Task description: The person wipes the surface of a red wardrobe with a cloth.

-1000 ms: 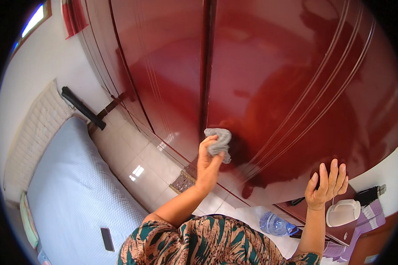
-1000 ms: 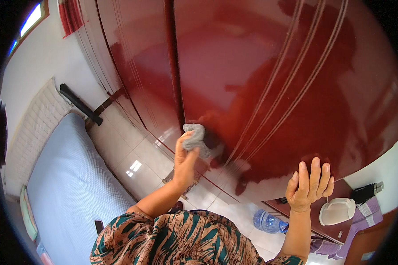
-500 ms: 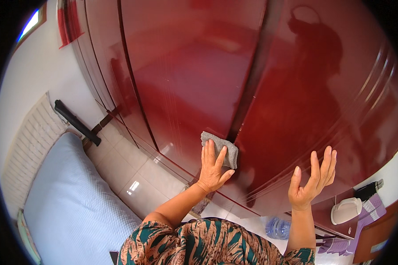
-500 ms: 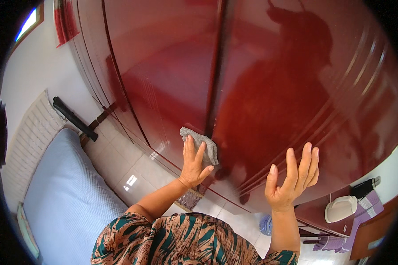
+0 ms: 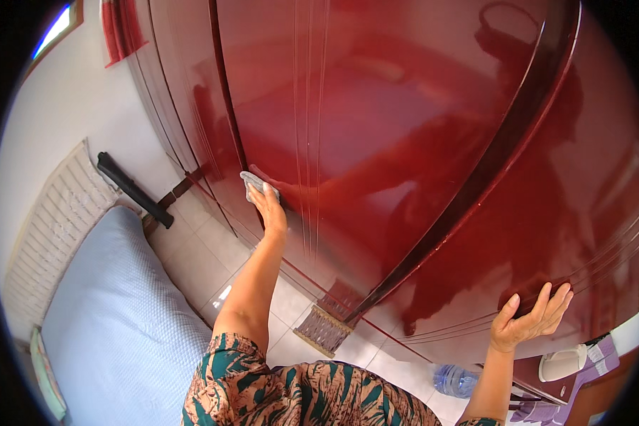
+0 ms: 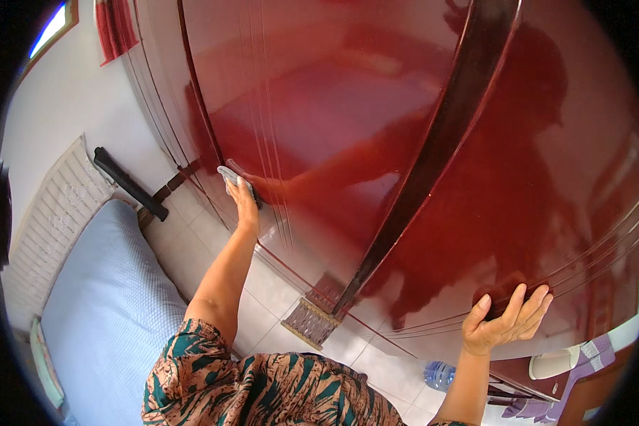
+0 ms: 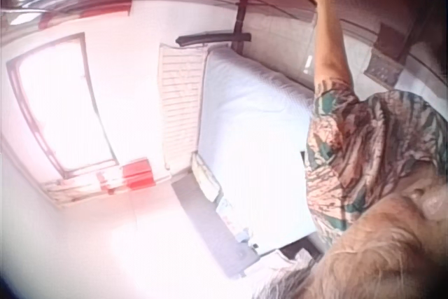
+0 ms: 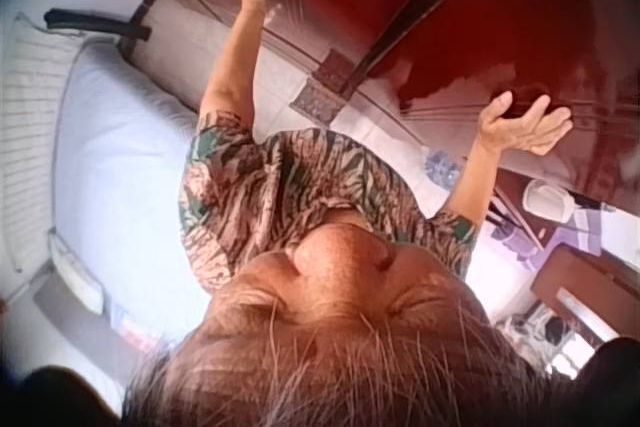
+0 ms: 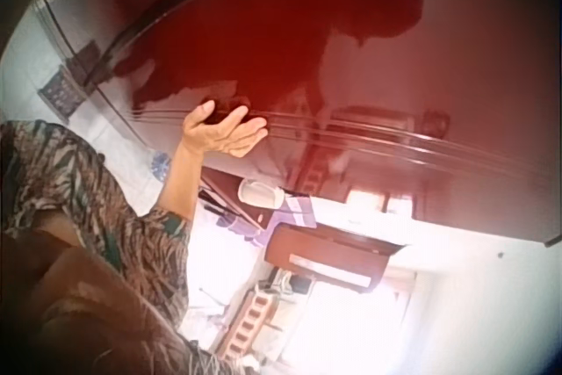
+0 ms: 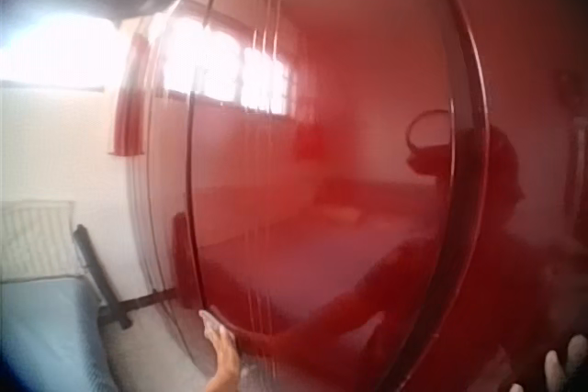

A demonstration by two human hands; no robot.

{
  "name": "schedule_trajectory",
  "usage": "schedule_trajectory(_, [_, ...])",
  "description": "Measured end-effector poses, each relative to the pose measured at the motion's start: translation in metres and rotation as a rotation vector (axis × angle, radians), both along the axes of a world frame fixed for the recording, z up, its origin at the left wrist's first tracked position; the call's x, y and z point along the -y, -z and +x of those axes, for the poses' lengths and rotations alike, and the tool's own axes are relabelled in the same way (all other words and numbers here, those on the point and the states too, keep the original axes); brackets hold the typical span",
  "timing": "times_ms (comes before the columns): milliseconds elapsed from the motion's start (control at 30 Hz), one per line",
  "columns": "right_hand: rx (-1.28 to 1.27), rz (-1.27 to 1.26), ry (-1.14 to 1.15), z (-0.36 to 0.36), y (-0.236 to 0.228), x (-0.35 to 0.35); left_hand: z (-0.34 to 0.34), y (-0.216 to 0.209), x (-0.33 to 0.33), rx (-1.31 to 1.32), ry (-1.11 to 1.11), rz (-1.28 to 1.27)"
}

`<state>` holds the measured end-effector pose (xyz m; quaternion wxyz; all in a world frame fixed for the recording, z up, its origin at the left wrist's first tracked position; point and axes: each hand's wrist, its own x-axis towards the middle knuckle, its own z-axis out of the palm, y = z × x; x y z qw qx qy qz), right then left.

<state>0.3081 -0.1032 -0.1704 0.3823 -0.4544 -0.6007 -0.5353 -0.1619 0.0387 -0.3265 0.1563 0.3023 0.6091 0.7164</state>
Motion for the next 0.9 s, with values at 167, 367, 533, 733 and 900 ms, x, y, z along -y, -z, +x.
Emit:
schedule_trajectory(167, [0.016,0.026,0.032,0.002,-0.001,-0.001,0.040,0.007,0.016,-0.015,0.010,0.003])
schedule_trajectory(367, [0.025,0.036,-0.004,0.001,-0.002,-0.006,0.177,0.034,0.081,-0.024,0.170,-0.147])
schedule_trajectory(533, [0.003,0.023,-0.043,-0.002,-0.004,-0.002,0.258,0.024,0.115,0.256,0.269,-0.258])
schedule_trajectory(733, [-0.012,0.001,-0.078,-0.002,-0.004,-0.002,0.289,0.017,0.120,0.391,0.226,-0.276])
schedule_trajectory(900, [-0.005,-0.003,-0.086,-0.002,-0.003,-0.002,0.276,0.030,0.107,0.334,0.153,-0.231])
